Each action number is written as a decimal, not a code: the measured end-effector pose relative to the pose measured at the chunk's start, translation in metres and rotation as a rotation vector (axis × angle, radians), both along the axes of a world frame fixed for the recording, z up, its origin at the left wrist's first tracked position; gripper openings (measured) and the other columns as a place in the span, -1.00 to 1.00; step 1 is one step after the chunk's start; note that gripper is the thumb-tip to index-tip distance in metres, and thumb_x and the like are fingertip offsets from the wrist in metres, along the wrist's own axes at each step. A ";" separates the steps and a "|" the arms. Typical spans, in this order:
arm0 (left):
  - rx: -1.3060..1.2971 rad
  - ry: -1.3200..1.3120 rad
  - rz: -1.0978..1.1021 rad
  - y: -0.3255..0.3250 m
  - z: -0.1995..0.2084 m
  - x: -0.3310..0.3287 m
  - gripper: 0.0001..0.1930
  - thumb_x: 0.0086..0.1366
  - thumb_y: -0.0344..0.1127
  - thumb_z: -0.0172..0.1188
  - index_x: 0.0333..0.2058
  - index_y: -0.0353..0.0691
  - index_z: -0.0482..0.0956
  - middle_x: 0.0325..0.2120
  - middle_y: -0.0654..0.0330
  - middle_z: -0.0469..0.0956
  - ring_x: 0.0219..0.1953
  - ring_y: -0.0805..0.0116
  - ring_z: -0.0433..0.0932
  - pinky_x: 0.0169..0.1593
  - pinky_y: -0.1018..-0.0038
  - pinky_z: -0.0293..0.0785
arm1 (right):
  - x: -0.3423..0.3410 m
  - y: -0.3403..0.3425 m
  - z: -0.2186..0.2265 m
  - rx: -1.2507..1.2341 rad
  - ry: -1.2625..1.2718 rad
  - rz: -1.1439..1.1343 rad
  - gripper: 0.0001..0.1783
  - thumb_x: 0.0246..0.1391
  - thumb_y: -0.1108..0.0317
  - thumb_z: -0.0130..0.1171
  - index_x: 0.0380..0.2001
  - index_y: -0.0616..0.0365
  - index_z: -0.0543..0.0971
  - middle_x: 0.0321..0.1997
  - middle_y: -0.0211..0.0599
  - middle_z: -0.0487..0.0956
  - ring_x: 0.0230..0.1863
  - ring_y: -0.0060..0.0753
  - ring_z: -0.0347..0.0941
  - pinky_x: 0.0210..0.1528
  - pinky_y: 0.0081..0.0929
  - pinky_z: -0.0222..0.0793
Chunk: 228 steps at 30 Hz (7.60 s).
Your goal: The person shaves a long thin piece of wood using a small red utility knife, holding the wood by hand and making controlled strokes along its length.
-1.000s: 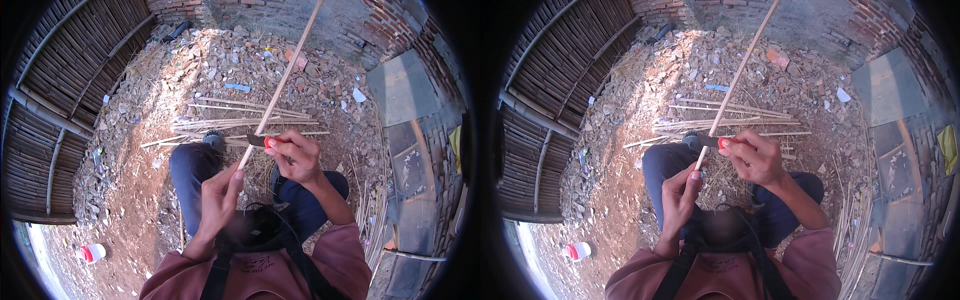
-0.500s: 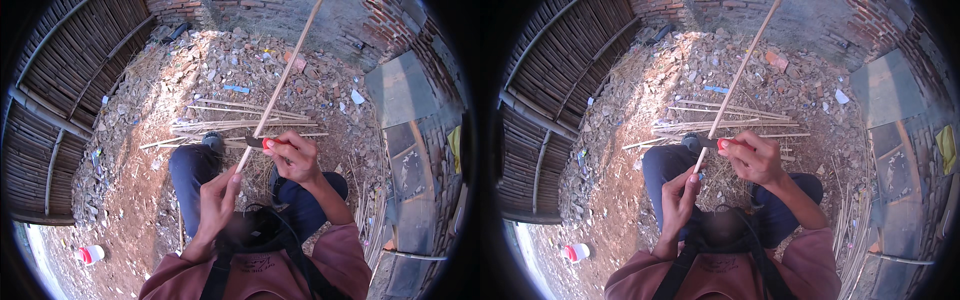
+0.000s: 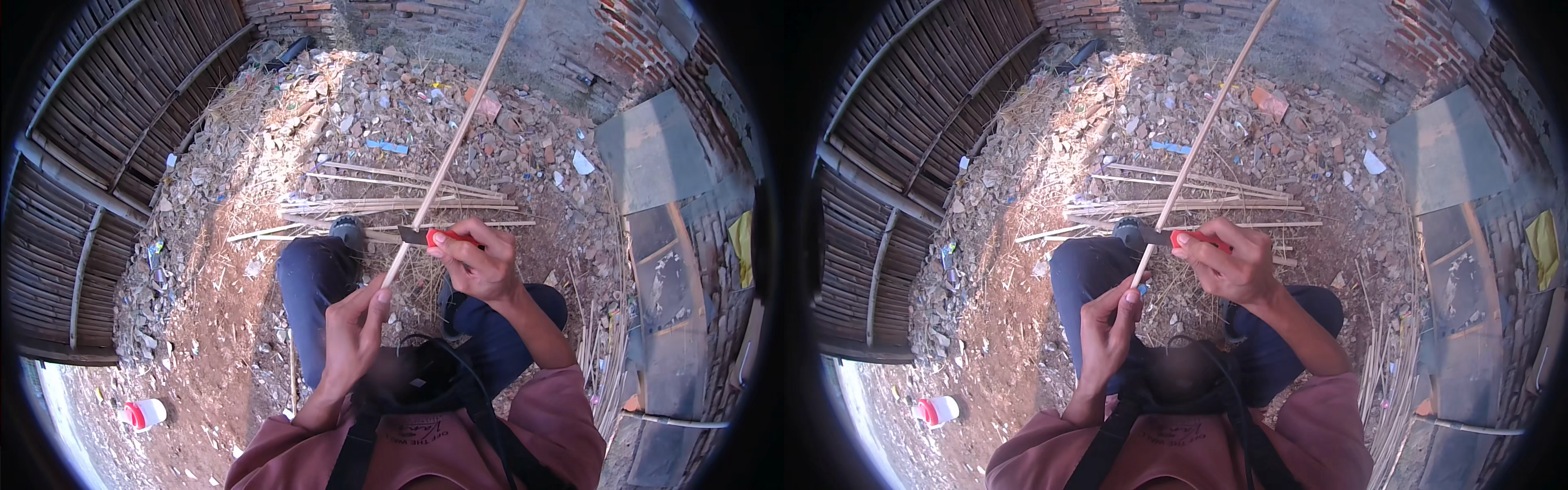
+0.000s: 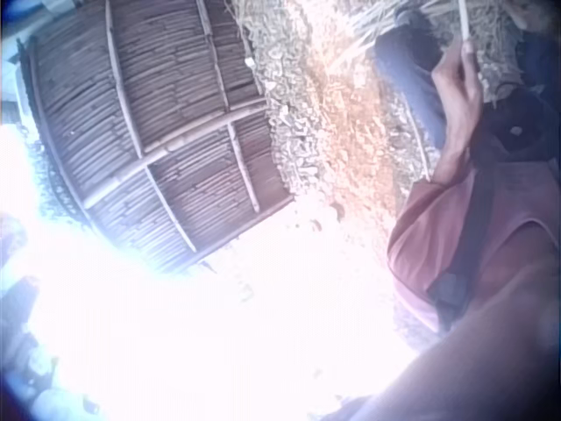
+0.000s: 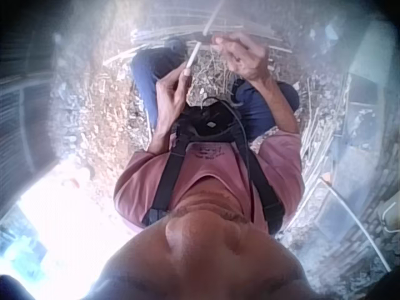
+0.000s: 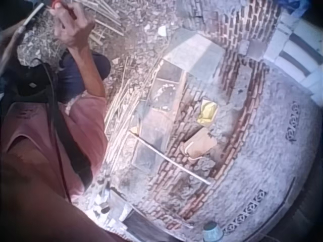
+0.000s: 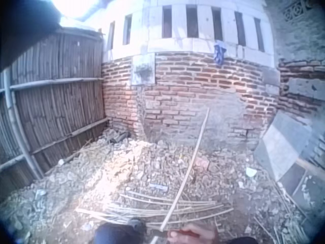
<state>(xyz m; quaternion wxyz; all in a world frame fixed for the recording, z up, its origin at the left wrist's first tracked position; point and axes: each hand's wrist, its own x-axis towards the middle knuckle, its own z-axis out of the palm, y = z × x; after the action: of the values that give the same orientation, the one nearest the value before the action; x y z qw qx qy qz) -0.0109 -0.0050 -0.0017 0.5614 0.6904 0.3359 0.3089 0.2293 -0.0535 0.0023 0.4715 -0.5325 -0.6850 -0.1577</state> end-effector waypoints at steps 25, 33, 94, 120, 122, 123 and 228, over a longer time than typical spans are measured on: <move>-0.150 0.065 -0.069 -0.030 -0.022 -0.045 -0.69 0.61 -0.28 0.13 0.12 -0.36 0.69 -0.53 0.40 0.48 -0.45 0.65 0.40 -0.36 0.59 0.33 | 0.108 0.001 0.034 0.079 0.550 -0.211 -0.88 0.39 0.43 0.29 -0.11 0.22 0.58 -0.37 -0.43 0.65 -0.45 -0.73 0.41 -0.46 -0.67 0.22; -0.105 0.002 0.004 -0.016 -0.026 -0.030 -0.77 0.58 -0.31 0.18 -0.01 -0.38 0.62 -0.48 0.42 0.54 -0.42 0.71 0.40 -0.37 0.64 0.28 | 0.047 -0.013 0.027 -0.308 1.055 0.185 -0.63 0.53 0.05 0.05 0.01 0.17 0.48 -0.51 -0.59 0.31 -0.51 -0.77 0.15 -0.50 -0.69 0.00; 0.070 -0.029 -0.063 -0.002 -0.003 0.015 -0.84 0.52 -0.38 0.26 -0.06 -0.35 0.66 -0.52 0.34 0.62 -0.45 0.70 0.49 -0.38 0.61 0.40 | -0.027 -0.024 -0.015 -0.282 0.061 0.092 -0.65 0.16 0.20 0.48 -0.06 0.12 0.71 -0.36 -0.33 0.70 -0.45 -0.30 0.69 -0.48 -0.38 0.57; 0.089 0.032 0.055 -0.002 -0.006 0.028 -0.80 0.50 -0.33 0.29 -0.21 -0.41 0.67 -0.63 0.43 0.36 -0.50 0.71 0.19 -0.47 0.55 0.10 | -0.040 -0.027 -0.008 -0.289 0.041 -0.134 -0.73 0.22 0.17 0.43 -0.11 0.06 0.70 -0.40 -0.40 0.68 -0.52 -0.33 0.66 -0.53 -0.40 0.55; 0.069 0.023 0.067 -0.003 -0.010 0.031 -0.80 0.50 -0.33 0.30 -0.19 -0.41 0.69 -0.64 0.44 0.35 -0.51 0.72 0.17 -0.48 0.55 0.07 | -0.039 -0.026 -0.010 -0.278 0.028 -0.144 -0.73 0.21 0.16 0.44 -0.11 0.05 0.71 -0.41 -0.41 0.68 -0.53 -0.34 0.66 -0.54 -0.41 0.54; 0.047 0.014 0.078 -0.004 -0.012 0.031 -0.80 0.50 -0.32 0.31 -0.17 -0.40 0.71 -0.65 0.45 0.33 -0.52 0.73 0.16 -0.49 0.55 0.04 | -0.038 -0.026 -0.011 -0.269 0.015 -0.155 -0.73 0.21 0.16 0.44 -0.12 0.04 0.72 -0.42 -0.42 0.67 -0.54 -0.36 0.65 -0.54 -0.42 0.53; -0.083 0.197 -0.171 -0.015 -0.038 -0.034 -0.57 0.71 -0.12 -0.12 -0.15 -0.33 0.64 -0.67 0.36 0.28 -0.58 0.57 0.25 -0.45 0.45 0.21 | 0.091 -0.019 0.030 -0.316 0.596 -0.253 -0.67 0.48 0.21 0.19 -0.02 0.33 0.65 -0.35 -0.55 0.64 -0.40 -0.77 0.32 -0.38 -0.61 0.20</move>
<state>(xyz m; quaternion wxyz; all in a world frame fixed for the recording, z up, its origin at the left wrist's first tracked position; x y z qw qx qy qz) -0.0447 -0.0198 -0.0395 0.5780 0.7196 0.3418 0.1767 0.3207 -0.0726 0.0319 0.5391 -0.7021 -0.4620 0.0554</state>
